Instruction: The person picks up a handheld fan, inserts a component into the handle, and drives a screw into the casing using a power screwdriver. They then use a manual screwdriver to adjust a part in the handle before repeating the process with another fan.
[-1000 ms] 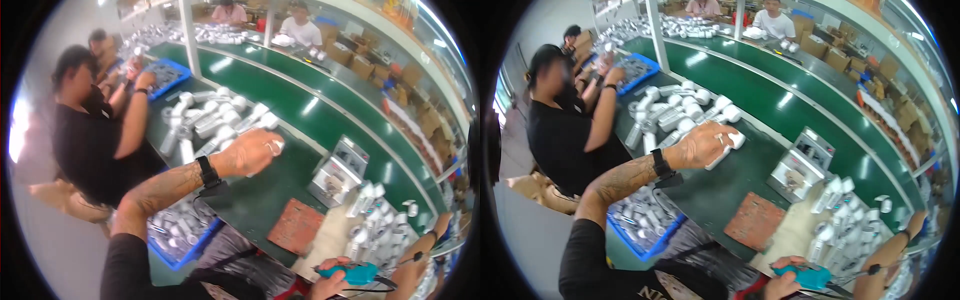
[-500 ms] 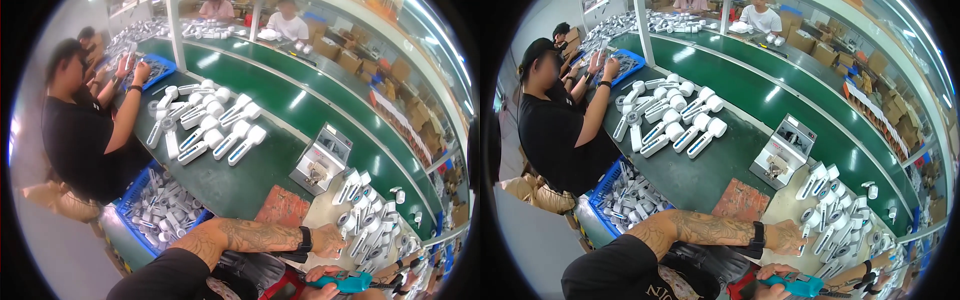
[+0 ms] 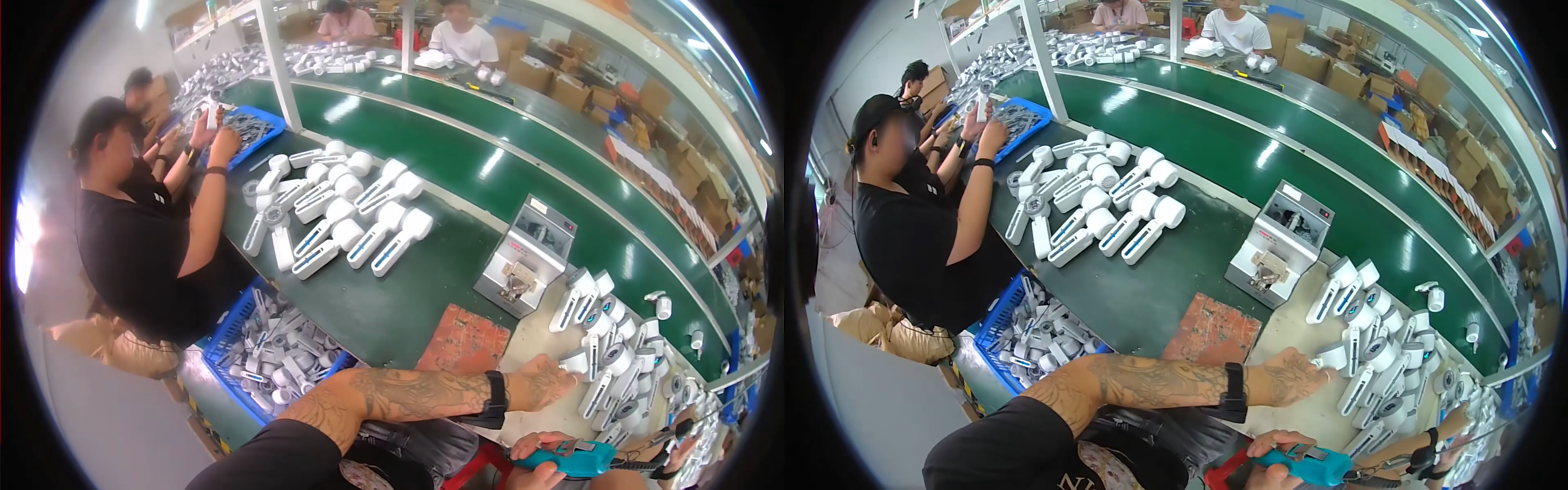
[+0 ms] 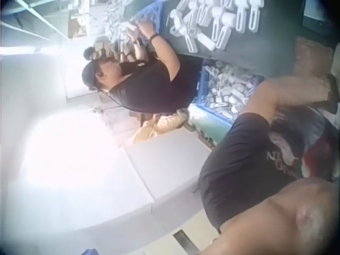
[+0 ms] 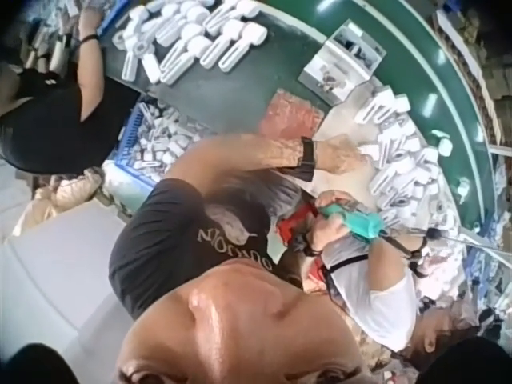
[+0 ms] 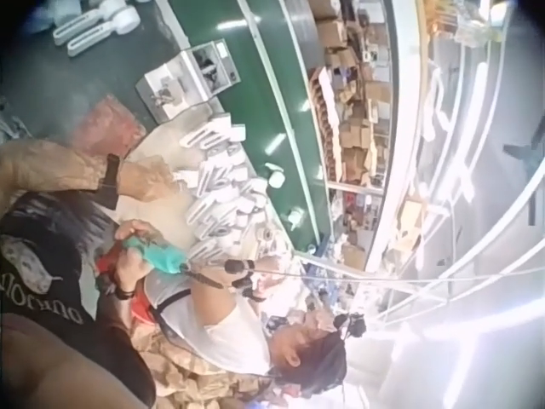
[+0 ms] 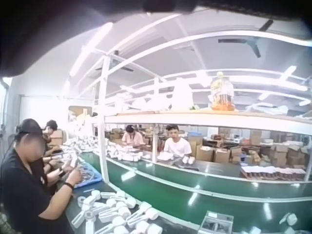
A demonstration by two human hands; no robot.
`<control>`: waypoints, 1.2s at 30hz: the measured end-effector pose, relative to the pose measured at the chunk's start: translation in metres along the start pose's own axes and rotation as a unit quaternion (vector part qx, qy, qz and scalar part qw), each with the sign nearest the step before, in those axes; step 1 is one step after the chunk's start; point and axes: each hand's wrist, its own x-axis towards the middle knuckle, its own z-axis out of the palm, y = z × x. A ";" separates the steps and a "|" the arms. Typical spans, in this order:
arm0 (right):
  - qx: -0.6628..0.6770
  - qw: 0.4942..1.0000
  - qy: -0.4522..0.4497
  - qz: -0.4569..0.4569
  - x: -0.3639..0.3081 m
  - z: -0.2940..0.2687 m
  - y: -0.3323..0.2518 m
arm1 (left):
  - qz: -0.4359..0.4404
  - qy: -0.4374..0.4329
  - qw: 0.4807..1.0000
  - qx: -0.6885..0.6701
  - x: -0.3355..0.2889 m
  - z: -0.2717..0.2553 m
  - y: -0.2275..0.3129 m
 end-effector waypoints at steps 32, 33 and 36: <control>-0.077 0.997 0.004 -0.017 0.066 0.027 0.065 | -0.056 0.186 0.979 0.065 -0.099 -0.172 -0.022; -0.099 0.995 0.020 -0.019 0.071 0.031 0.063 | -0.042 0.183 0.981 0.041 -0.101 -0.172 -0.026; -0.058 0.997 0.042 -0.024 0.073 0.032 0.045 | -0.077 0.157 0.984 0.017 -0.103 -0.163 -0.027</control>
